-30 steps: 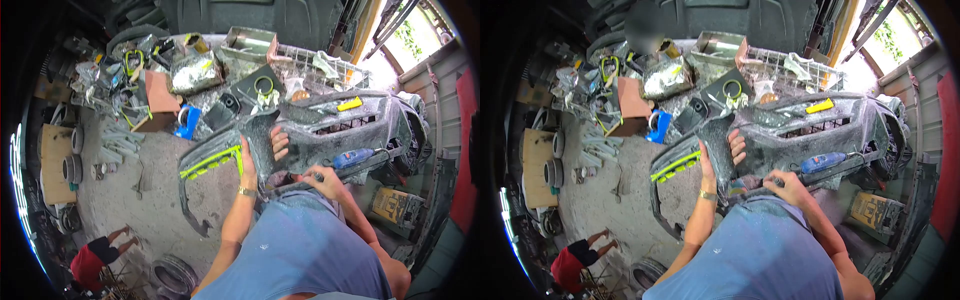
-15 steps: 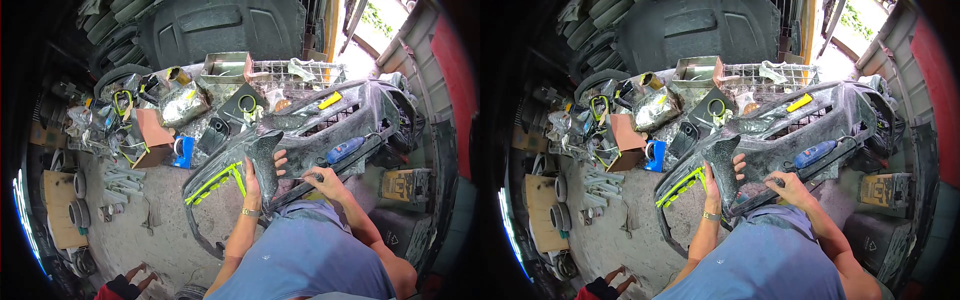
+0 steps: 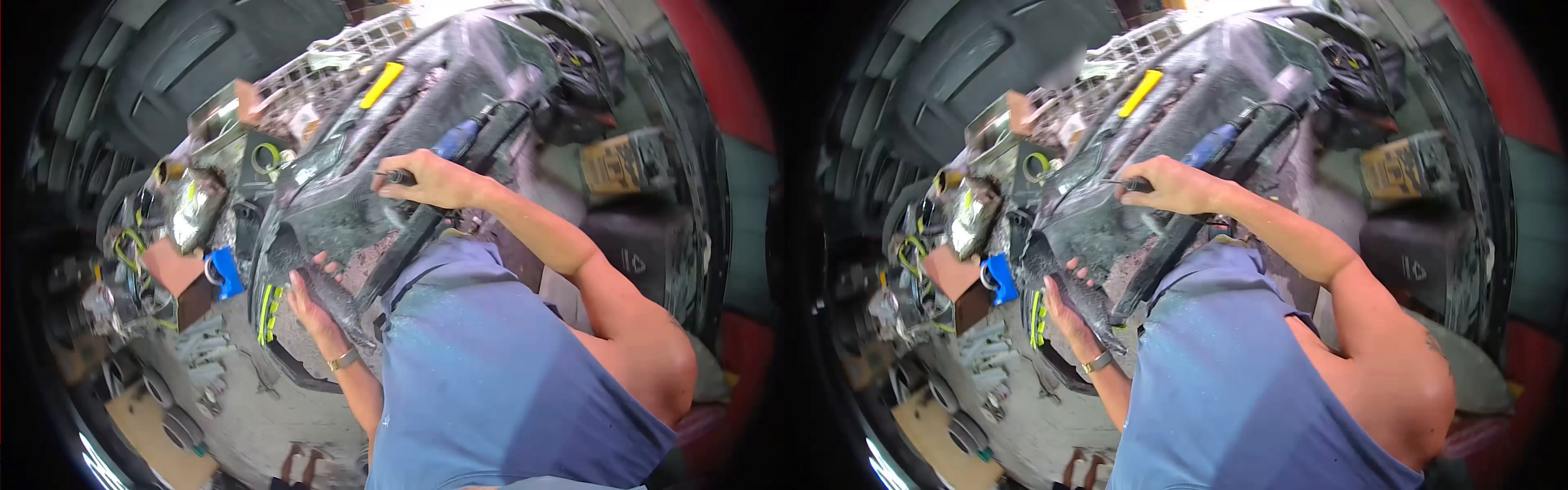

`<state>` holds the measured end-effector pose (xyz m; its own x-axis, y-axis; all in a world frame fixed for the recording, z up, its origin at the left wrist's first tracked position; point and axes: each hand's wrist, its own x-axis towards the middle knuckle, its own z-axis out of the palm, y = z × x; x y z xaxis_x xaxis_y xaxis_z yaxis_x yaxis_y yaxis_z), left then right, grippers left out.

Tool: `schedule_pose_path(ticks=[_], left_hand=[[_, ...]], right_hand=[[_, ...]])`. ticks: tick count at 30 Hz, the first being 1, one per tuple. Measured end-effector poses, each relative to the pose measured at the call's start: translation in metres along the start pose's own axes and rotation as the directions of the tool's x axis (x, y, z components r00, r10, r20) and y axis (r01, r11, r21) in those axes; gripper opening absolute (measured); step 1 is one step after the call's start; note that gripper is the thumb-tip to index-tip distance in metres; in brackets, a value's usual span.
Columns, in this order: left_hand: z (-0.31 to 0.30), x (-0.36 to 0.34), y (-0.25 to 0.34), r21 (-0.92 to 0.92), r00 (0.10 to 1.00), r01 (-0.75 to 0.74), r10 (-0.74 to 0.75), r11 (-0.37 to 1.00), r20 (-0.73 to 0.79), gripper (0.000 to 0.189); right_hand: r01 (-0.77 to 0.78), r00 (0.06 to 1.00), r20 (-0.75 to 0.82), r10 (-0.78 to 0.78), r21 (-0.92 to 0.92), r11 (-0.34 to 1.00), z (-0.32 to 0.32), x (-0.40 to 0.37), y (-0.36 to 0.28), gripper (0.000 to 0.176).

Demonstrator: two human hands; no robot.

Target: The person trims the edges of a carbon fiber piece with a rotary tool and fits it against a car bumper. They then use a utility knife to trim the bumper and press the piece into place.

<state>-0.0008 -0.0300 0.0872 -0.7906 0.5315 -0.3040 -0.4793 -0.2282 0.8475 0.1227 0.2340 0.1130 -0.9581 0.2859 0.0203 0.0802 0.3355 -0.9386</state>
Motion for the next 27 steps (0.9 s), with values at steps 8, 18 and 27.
schedule_pose_path(ticks=[8, 18, 27], left_hand=[[0.013, 0.015, -0.036, 0.351, 0.996, 0.084, -0.086, 0.932, -0.011, 0.033], [0.021, -0.002, -0.067, 0.364, 0.938, 0.239, -0.312, 0.9, 0.155, 0.036], [0.007, -0.018, -0.068, -0.098, 0.967, 0.248, -0.252, 0.964, -0.031, 0.048]], right_hand=[[-0.066, 0.975, -0.196, 0.108, 0.206, 0.976, -0.069, -0.044, 0.018, 0.021], [-0.234, 0.863, -0.282, 0.42, 0.513, 0.826, -0.066, -0.107, 0.054, 0.014], [-0.373, 0.925, 0.069, 0.374, 0.353, 0.858, -0.011, -0.082, 0.056, 0.013]])
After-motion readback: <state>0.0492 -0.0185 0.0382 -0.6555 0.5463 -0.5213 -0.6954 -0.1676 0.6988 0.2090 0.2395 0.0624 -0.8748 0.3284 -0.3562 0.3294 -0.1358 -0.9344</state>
